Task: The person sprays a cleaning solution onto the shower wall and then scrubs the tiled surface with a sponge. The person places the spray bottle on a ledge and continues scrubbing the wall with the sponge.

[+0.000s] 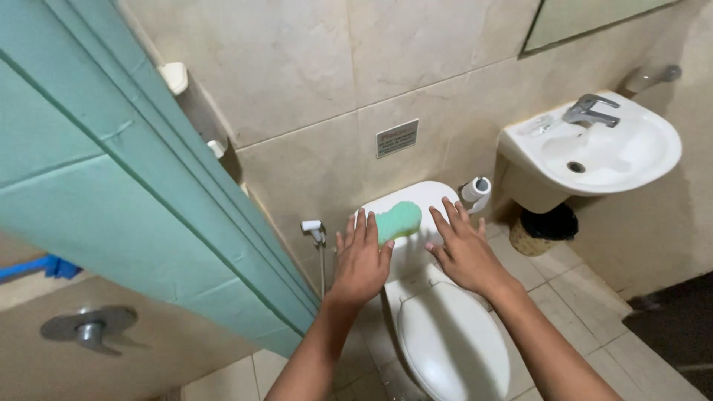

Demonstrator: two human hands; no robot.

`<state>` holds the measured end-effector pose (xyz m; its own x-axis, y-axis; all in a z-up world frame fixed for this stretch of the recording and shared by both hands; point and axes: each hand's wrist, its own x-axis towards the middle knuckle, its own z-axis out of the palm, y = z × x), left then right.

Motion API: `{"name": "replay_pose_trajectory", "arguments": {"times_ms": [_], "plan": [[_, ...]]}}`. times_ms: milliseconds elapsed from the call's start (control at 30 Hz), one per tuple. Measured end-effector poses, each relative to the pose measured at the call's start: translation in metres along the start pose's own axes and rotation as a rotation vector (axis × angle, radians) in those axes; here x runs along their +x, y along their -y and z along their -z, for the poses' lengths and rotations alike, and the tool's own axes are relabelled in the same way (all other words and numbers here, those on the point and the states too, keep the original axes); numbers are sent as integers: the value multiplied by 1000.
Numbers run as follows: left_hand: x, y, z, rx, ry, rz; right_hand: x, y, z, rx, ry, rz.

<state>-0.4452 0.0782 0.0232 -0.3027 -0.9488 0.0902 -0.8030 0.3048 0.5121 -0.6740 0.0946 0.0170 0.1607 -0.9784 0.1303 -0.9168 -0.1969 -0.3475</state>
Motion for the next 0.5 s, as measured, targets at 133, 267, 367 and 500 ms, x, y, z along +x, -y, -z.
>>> {"name": "replay_pose_trajectory", "arguments": {"times_ms": [133,267,367,500], "plan": [[-5,-18,-12,-11,-86,61,15,-27,10,-9,33,113],[-13,-23,-32,3,-119,180,17,-35,19,-48,126,170],[-6,-30,-33,16,-102,244,28,-40,17,-13,154,183],[2,-29,-38,41,-119,226,36,-44,3,-20,122,258]]}}
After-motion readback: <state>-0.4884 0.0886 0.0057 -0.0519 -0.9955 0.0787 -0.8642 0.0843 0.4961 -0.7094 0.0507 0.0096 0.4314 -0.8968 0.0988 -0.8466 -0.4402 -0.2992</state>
